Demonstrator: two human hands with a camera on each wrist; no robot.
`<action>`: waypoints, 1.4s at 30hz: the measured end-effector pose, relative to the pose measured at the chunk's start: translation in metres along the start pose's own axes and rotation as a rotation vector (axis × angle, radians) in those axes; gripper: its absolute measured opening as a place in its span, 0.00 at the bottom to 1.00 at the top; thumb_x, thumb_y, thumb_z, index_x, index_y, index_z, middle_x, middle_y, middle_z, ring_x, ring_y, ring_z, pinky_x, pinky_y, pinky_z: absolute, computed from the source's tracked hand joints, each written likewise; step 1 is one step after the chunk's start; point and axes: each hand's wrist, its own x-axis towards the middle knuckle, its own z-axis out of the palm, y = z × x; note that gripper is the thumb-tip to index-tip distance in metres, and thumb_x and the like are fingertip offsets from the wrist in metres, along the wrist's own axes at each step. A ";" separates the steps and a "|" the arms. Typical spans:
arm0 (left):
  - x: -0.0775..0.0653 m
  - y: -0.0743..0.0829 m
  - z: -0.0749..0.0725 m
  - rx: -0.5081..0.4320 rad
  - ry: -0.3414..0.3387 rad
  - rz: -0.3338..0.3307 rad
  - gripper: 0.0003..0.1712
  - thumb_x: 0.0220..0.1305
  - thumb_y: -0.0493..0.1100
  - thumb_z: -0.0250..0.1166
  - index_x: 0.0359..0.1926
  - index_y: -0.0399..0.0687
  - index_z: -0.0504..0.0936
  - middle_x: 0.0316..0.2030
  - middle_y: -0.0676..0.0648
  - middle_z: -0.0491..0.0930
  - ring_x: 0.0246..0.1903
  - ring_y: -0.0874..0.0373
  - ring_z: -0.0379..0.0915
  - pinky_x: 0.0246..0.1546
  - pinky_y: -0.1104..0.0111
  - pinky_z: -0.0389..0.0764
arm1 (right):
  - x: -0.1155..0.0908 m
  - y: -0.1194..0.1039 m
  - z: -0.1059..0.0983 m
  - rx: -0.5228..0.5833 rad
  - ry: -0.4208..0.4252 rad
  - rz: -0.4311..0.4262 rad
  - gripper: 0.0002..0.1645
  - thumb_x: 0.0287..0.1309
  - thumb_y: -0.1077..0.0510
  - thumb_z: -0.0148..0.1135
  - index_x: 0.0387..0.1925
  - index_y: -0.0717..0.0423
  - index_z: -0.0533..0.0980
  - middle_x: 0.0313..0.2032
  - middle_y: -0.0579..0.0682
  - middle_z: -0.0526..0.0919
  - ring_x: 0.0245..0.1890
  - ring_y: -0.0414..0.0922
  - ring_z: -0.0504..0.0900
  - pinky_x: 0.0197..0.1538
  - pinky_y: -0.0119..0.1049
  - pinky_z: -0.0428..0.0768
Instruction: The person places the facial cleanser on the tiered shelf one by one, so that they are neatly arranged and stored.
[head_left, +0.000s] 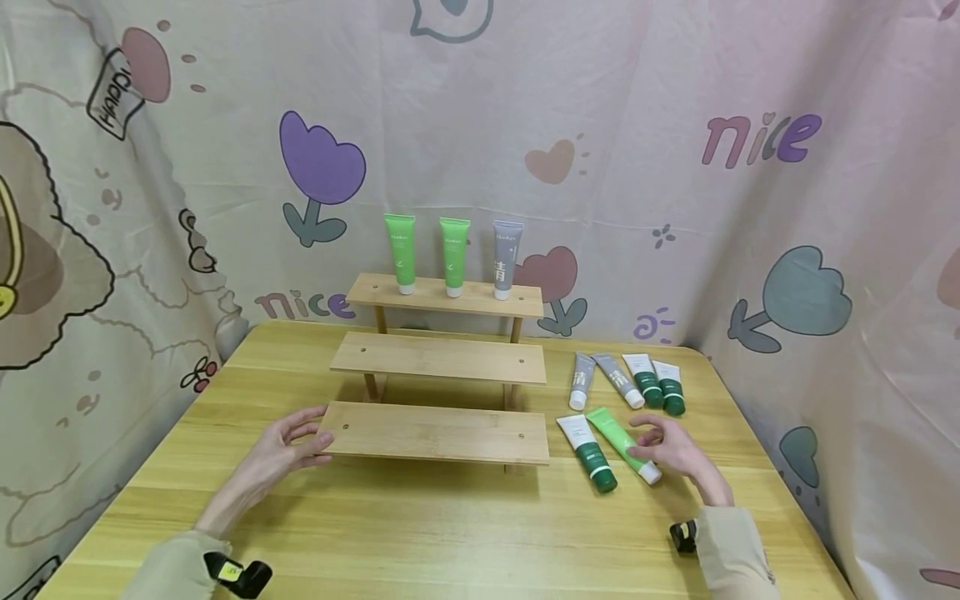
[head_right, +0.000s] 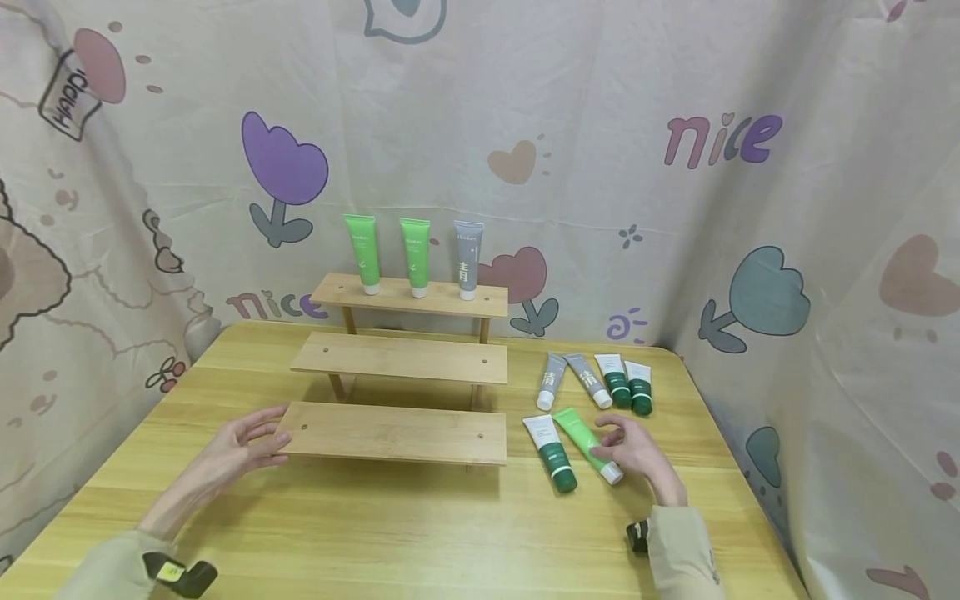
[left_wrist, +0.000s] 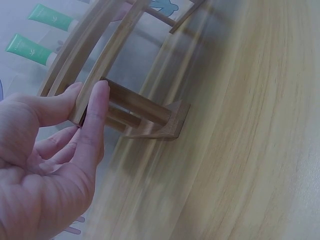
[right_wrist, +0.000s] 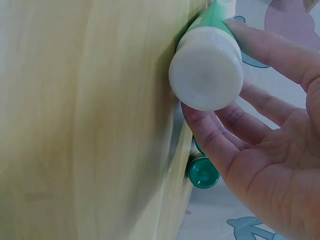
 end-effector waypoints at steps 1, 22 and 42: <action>0.000 0.000 0.000 0.000 0.000 0.000 0.43 0.73 0.36 0.60 0.75 0.23 0.45 0.58 0.34 0.63 0.44 0.66 0.79 0.52 0.67 0.90 | 0.000 0.000 0.000 0.001 -0.003 0.003 0.34 0.53 0.62 0.75 0.59 0.72 0.72 0.36 0.57 0.86 0.36 0.45 0.82 0.38 0.30 0.80; 0.000 0.002 0.000 0.010 -0.002 0.002 0.43 0.73 0.36 0.60 0.75 0.24 0.45 0.56 0.36 0.66 0.44 0.65 0.80 0.52 0.66 0.90 | 0.002 -0.005 0.001 -0.012 0.019 0.060 0.29 0.48 0.61 0.77 0.52 0.69 0.78 0.36 0.57 0.87 0.36 0.42 0.82 0.38 0.30 0.81; 0.000 0.001 0.000 0.011 0.004 -0.001 0.43 0.73 0.36 0.60 0.75 0.23 0.45 0.57 0.34 0.65 0.44 0.66 0.80 0.52 0.65 0.90 | 0.002 -0.011 0.001 0.035 0.097 0.068 0.28 0.51 0.65 0.74 0.53 0.75 0.77 0.40 0.63 0.85 0.39 0.45 0.82 0.38 0.27 0.82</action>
